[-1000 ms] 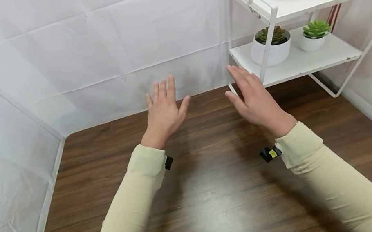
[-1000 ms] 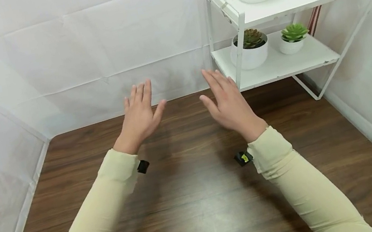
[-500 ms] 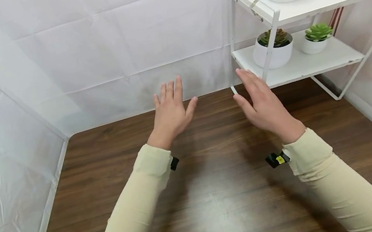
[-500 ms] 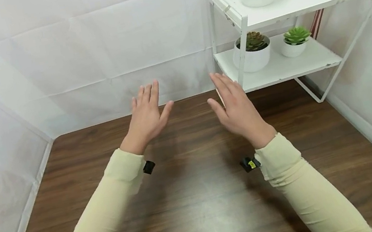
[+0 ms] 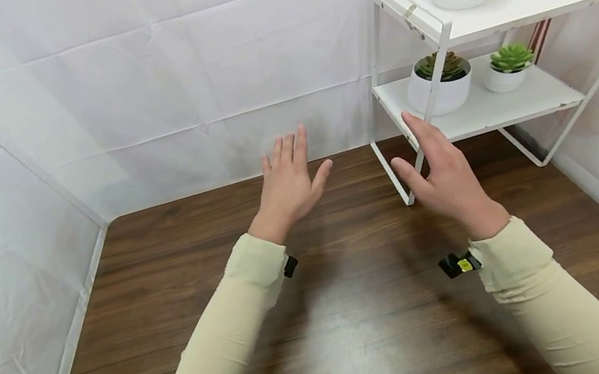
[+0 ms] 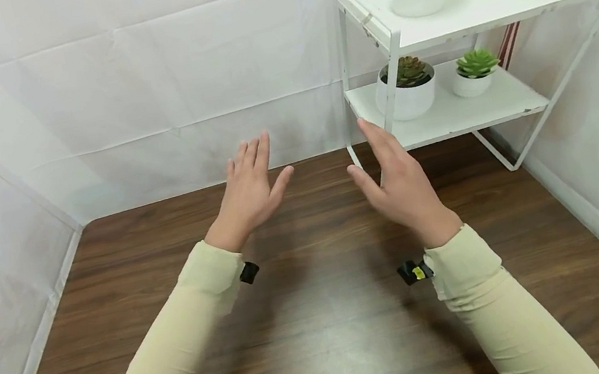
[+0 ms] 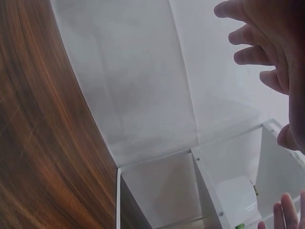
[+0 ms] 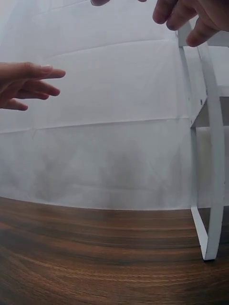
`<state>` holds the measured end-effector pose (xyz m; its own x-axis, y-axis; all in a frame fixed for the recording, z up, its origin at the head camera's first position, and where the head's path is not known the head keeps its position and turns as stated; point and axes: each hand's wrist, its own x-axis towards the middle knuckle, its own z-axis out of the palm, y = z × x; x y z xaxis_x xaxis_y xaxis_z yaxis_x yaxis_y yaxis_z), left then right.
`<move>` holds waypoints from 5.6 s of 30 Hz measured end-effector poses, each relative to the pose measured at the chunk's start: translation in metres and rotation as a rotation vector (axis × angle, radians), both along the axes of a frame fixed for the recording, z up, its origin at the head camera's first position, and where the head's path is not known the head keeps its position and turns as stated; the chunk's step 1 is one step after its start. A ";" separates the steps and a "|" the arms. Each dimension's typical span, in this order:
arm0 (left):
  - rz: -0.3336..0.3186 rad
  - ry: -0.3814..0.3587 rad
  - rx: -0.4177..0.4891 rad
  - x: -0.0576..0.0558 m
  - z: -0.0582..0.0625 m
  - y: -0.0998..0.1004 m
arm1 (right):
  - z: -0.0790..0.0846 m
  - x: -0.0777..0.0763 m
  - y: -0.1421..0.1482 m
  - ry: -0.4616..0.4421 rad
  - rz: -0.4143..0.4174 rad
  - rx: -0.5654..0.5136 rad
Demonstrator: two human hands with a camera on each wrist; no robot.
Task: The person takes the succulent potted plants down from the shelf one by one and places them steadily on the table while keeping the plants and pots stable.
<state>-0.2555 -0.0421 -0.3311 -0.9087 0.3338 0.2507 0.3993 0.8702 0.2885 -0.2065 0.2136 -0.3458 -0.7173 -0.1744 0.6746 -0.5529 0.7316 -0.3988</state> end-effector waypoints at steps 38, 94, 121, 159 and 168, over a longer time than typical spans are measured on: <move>-0.117 0.049 0.070 0.000 -0.007 0.028 | -0.010 0.006 0.039 0.196 -0.039 -0.248; -0.254 -0.096 0.326 0.012 -0.014 0.059 | 0.008 -0.008 0.117 0.012 -0.352 -0.640; -0.282 -0.123 0.363 0.006 -0.004 0.080 | 0.027 -0.011 0.144 -0.011 -0.450 -0.767; -0.298 -0.180 0.393 -0.010 0.007 0.111 | 0.046 -0.020 0.189 -0.086 -0.655 -0.717; -0.301 -0.154 0.367 -0.016 0.009 0.118 | 0.045 -0.026 0.199 -0.080 -0.703 -0.685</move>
<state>-0.2711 0.0759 -0.3217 -0.8210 0.5024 0.2713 0.5462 0.5529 0.6293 -0.2324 0.4130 -0.3006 -0.5560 0.7201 0.4151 -0.0332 0.4798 -0.8767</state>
